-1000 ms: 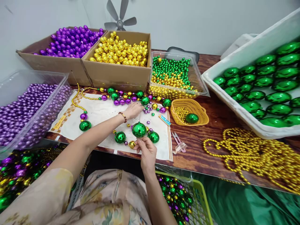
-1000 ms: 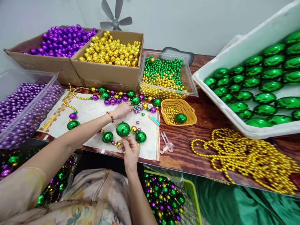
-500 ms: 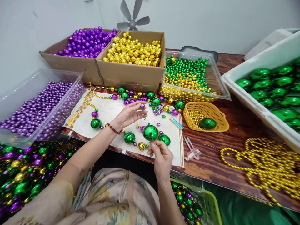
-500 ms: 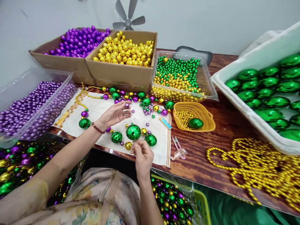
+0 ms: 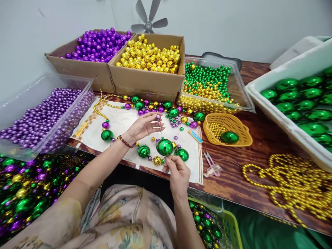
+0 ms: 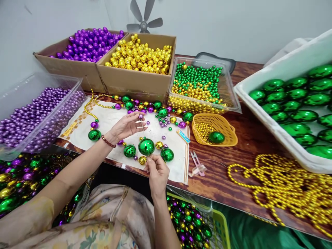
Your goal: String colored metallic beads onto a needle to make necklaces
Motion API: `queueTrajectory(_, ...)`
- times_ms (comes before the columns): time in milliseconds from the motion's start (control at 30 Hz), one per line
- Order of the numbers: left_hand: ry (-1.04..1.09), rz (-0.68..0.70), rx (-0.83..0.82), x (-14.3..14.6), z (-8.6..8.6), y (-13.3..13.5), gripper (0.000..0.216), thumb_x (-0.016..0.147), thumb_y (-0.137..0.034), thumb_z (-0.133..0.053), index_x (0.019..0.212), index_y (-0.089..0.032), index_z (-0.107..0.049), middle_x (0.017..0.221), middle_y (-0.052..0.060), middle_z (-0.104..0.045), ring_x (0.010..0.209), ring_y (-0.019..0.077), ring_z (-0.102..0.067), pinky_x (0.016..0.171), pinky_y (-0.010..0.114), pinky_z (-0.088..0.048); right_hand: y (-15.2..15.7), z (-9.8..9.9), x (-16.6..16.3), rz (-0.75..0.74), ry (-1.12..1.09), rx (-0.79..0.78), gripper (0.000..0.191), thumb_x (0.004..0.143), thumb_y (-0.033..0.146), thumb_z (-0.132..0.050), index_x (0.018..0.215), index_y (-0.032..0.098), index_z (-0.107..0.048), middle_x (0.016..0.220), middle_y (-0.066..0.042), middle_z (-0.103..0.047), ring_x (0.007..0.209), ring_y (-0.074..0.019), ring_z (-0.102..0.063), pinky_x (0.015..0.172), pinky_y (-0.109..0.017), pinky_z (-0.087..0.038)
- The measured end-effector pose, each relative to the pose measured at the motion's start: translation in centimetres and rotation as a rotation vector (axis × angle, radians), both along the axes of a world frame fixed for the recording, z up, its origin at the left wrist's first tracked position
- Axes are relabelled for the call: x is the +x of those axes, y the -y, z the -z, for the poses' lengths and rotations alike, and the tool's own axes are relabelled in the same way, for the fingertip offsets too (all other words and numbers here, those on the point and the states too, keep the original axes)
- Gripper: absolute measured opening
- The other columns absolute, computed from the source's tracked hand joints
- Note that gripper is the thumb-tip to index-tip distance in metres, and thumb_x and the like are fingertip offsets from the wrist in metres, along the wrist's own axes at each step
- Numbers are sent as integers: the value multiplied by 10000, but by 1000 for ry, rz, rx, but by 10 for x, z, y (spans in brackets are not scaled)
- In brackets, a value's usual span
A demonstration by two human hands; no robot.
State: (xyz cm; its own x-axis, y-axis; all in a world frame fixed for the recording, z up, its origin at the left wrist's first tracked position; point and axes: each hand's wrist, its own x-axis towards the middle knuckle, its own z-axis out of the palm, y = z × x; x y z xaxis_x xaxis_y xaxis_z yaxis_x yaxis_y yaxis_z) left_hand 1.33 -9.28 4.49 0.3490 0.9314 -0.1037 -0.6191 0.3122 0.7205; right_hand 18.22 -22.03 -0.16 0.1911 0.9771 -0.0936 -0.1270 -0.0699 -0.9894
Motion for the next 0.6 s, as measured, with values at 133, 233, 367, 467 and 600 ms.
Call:
queueTrajectory(133, -112, 14, 50, 2, 1, 6, 220, 824, -244, -768, 1029, -173, -729, 896, 36, -705, 800, 161, -707, 862, 374, -552, -7, 0, -5, -10, -74, -14, 272, 763, 423, -756, 705, 182, -643, 577, 20, -596, 482, -106, -518, 480, -231, -432)
queueTrajectory(233, -180, 17, 80, 11, 4, 16, 199, 821, -267, -775, 980, -154, -735, 879, 47, -703, 829, 148, -689, 798, 289, -527, -16, -1, -10, -29, -127, -17, 285, 763, 436, -767, 721, 185, -638, 600, 23, -607, 480, -101, -528, 476, -227, -441)
queueTrajectory(367, -91, -94, 31, 35, 8, 27, 264, 829, -405, -760, 931, -167, -708, 887, 33, -677, 813, 151, -681, 723, 271, -522, -25, 2, -21, -11, -149, -10, 302, 767, 446, -763, 713, 191, -610, 624, 25, -626, 457, -87, -519, 457, -216, -437)
queueTrajectory(467, -96, -185, -3, 52, 5, 26, 255, 813, -394, -765, 891, -167, -679, 807, 10, -645, 726, 137, -669, 622, 241, -489, -28, 3, -23, -28, -138, -2, 321, 770, 470, -756, 711, 192, -607, 629, 21, -643, 438, -87, -526, 432, -211, -421)
queueTrajectory(600, -187, -202, 122, 54, -8, 11, 197, 806, -319, -755, 835, -143, -672, 697, -2, -613, 626, 110, -627, 570, 228, -465, -38, -9, -2, -86, -75, -2, 316, 757, 480, -766, 831, 185, -679, 734, -4, -716, 444, -96, -575, 453, -223, -471)
